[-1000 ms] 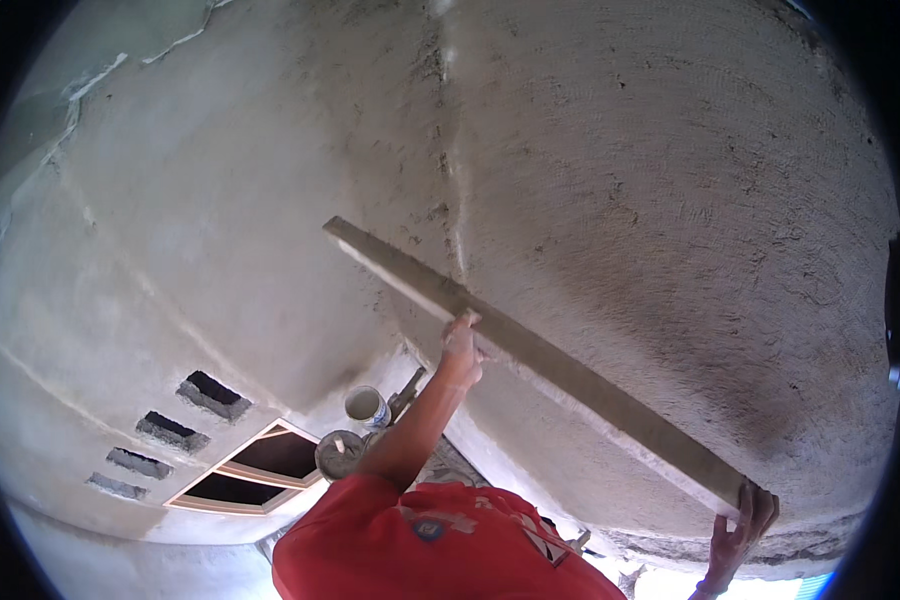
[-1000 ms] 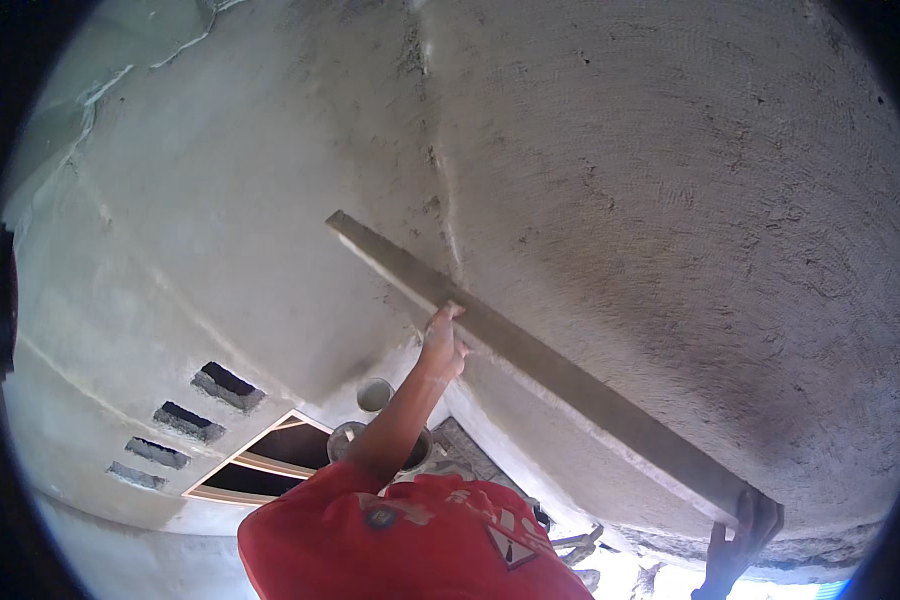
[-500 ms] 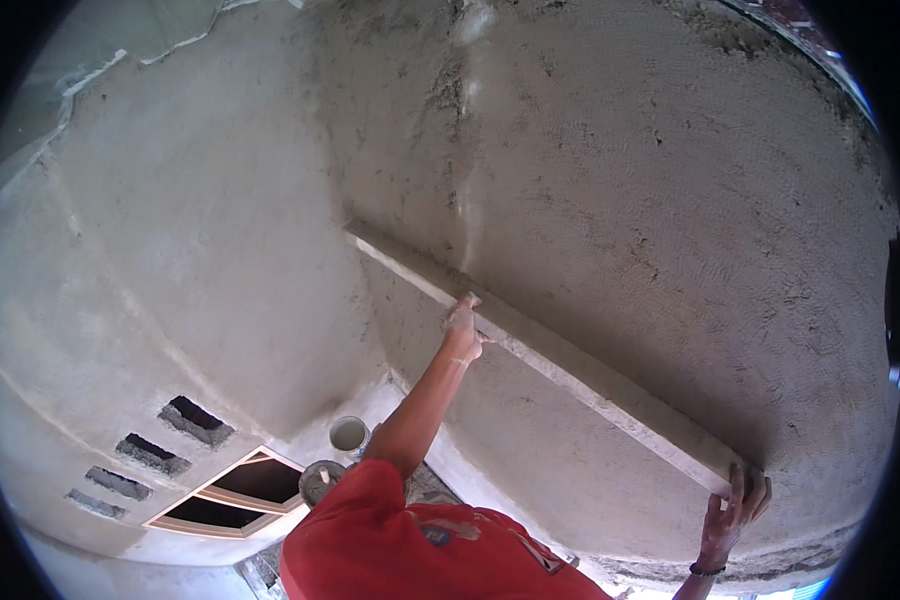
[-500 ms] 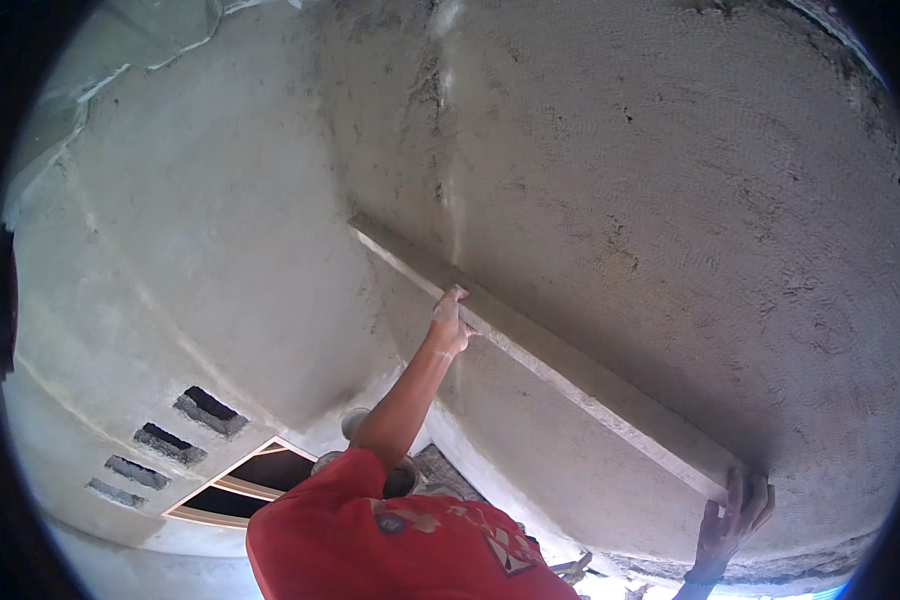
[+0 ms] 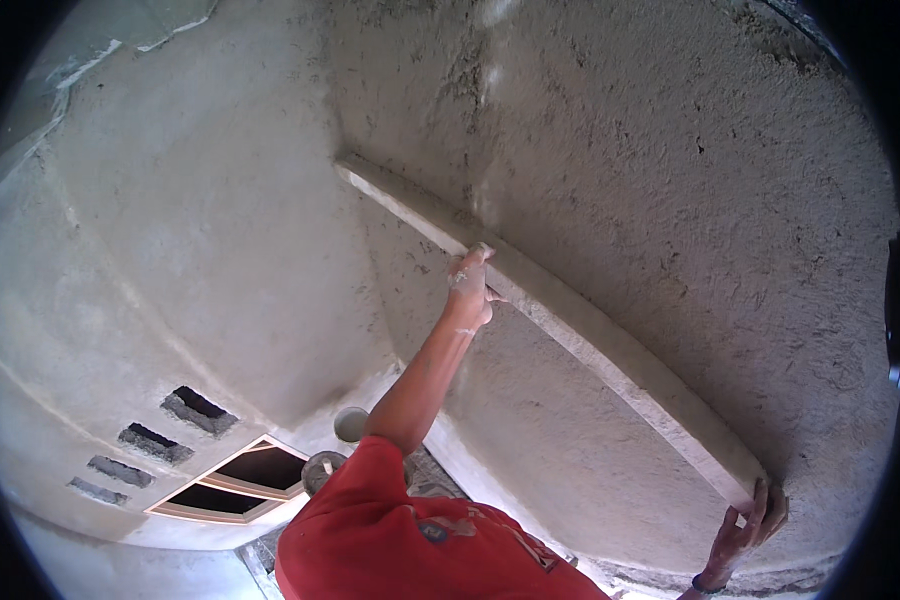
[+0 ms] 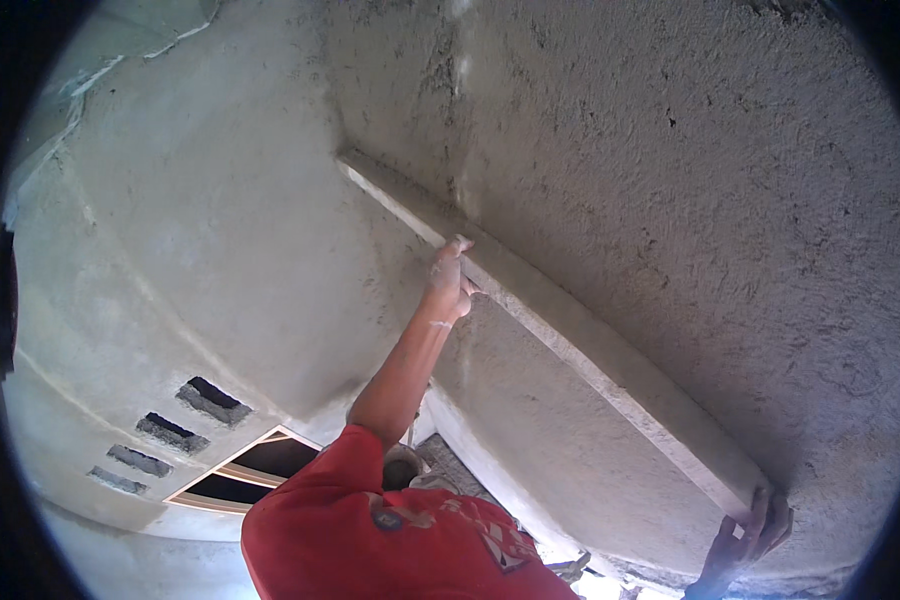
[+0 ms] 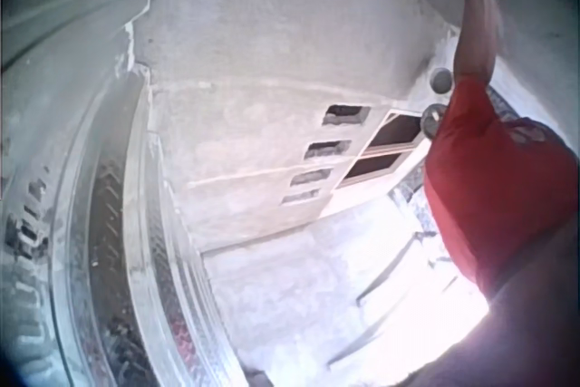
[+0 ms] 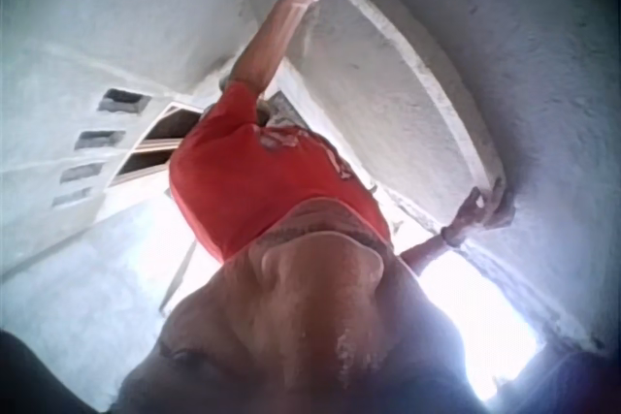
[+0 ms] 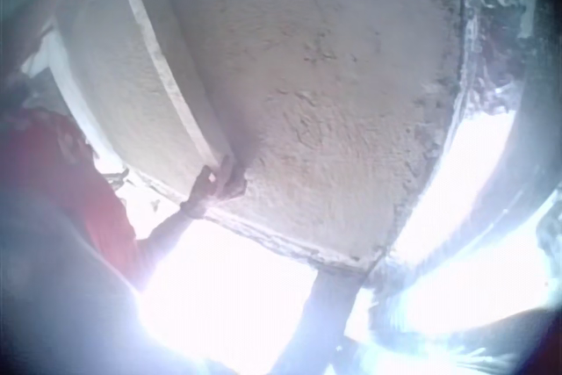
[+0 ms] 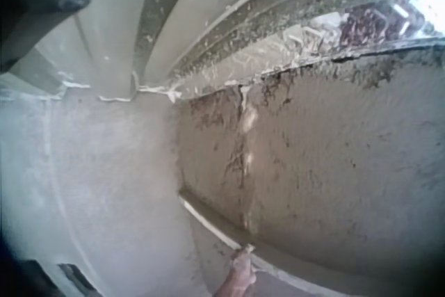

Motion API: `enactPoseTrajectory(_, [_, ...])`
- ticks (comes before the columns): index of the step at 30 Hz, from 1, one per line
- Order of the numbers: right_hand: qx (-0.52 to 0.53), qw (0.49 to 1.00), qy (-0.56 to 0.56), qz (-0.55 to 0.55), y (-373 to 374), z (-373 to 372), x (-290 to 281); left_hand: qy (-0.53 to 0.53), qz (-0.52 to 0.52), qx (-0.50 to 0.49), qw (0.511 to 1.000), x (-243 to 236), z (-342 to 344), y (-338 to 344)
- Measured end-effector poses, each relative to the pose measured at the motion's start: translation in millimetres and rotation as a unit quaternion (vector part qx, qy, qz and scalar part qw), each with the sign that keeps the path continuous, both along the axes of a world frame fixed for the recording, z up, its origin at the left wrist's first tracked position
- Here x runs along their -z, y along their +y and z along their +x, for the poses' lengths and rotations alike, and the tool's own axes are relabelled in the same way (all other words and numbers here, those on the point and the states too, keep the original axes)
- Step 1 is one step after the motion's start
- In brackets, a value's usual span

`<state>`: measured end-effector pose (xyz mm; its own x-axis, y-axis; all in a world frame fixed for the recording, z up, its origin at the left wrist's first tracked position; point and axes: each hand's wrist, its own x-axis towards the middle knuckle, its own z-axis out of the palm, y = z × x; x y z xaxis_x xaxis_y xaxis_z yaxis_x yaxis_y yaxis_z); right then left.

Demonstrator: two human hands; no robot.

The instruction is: The person uses a wooden straight edge to level wet plaster on a wall by sliding it across the surface, and then uses a trowel to mix material inside a bucket.

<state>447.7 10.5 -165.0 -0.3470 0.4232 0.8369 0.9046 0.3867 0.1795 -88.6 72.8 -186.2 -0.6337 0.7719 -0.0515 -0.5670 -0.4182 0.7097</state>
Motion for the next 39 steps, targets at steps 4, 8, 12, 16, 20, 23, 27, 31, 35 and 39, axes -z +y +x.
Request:
enactPoseTrajectory(4, [0.009,1.0,0.012,-0.001,0,1,-11,0.045,-0.008,0.015,0.999,-30,6,-11])
enactPoseTrajectory(8, [0.015,1.0,0.004,0.012,-3,1,-30,0.07,0.029,-0.017,0.997,-56,1,3])
enactPoseTrajectory(12, [0.005,0.999,0.033,0.003,-2,3,-41,0.083,0.044,-0.056,0.994,-89,-1,5])
enactPoseTrajectory(16, [0.016,0.998,0.055,0.011,3,3,-44,0.118,0.063,-0.048,0.99,-119,2,1])
enactPoseTrajectory(20, [-0.014,0.996,0.028,0.088,-7,-30,-83,0.14,-0.002,-0.053,0.989,-155,2,-3])
enactPoseTrajectory(23, [0.005,0.996,0.06,0.068,-6,-24,-85,0.16,0.008,-0.054,0.986,-184,7,-7])
enactPoseTrajectory(27, [0.024,0.992,0.121,-0.005,3,-9,-76,0.186,0.049,-0.062,0.979,-213,6,-8])
enactPoseTrajectory(31, [0.037,0.995,0.086,0.025,4,0,-78,0.205,0.042,-0.065,0.976,-226,13,-10])
enactPoseTrajectory(35, [0.063,0.994,0.074,0.047,5,7,-78,0.214,0.034,-0.068,0.974,-232,22,-9])
enactPoseTrajectory(39, [0.043,0.993,0.111,0.023,9,27,-70,0.218,0.037,-0.085,0.972,-240,39,-8])
